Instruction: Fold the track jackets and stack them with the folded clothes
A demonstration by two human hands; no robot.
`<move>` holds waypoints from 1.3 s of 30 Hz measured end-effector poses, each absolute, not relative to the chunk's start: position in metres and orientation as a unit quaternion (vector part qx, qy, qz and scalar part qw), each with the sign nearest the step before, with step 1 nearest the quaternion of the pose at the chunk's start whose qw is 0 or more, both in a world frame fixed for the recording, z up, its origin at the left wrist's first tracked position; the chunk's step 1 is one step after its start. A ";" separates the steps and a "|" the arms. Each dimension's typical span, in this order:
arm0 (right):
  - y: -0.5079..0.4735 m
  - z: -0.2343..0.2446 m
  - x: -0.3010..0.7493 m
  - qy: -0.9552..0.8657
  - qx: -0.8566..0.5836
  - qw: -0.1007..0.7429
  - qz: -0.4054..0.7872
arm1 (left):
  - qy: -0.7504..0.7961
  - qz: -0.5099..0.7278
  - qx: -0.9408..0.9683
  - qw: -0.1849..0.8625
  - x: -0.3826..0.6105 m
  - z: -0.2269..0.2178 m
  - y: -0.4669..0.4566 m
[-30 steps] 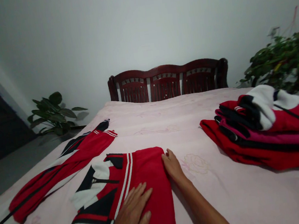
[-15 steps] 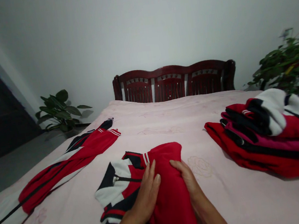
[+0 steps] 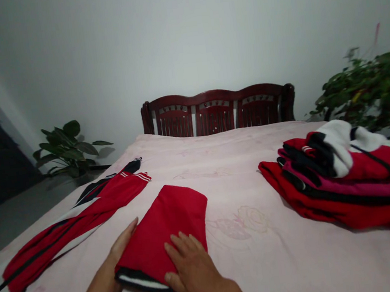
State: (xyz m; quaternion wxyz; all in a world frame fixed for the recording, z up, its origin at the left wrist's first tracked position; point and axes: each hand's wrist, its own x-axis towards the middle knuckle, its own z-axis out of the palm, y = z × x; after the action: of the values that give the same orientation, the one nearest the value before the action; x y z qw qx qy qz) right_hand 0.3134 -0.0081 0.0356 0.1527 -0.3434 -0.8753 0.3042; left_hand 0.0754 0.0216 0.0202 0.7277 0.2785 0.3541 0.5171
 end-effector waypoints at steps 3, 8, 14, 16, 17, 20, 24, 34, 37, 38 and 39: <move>-0.007 0.024 0.316 -0.840 -0.365 0.229 0.330 | 0.532 0.538 0.284 0.589 0.051 0.023 0.017; 0.040 0.031 0.314 -0.748 -0.402 0.433 0.303 | 0.603 0.373 0.683 0.179 0.101 0.032 -0.008; 0.113 0.002 0.313 -0.841 -0.423 0.253 0.222 | 0.489 0.145 0.860 0.030 0.153 -0.011 -0.039; 0.134 -0.009 0.316 -0.795 -0.462 0.270 0.285 | 0.484 0.133 0.865 0.006 0.151 -0.027 -0.044; 0.142 -0.013 0.317 -0.760 -0.478 0.298 0.325 | 0.477 0.131 0.869 -0.003 0.148 -0.032 -0.045; 0.152 -0.019 0.321 -0.645 -0.521 0.392 0.397 | 0.461 0.141 0.875 -0.041 0.142 -0.040 -0.048; 0.124 -0.024 0.326 -0.534 -0.567 0.464 0.422 | 0.472 0.169 0.858 -0.106 0.142 -0.046 -0.050; 0.048 0.006 0.315 -0.310 -0.277 0.355 0.838 | 0.441 0.242 0.841 -0.199 0.134 -0.065 -0.038; 0.051 -0.002 0.297 -0.293 -0.259 0.415 0.822 | 0.431 0.239 0.844 -0.211 0.129 -0.066 -0.033; 0.052 -0.006 0.292 -0.293 -0.265 0.428 0.813 | 0.423 0.241 0.847 -0.215 0.127 -0.066 -0.031; 0.052 -0.009 0.289 -0.294 -0.273 0.438 0.804 | 0.413 0.244 0.850 -0.216 0.124 -0.066 -0.029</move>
State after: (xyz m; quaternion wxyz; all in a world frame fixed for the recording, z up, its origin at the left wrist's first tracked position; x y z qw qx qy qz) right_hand 0.2887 0.0522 -0.0091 0.4381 -0.2733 -0.2939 0.8044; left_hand 0.1243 -0.0291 -0.0664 -0.2164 0.8503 0.4129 0.2445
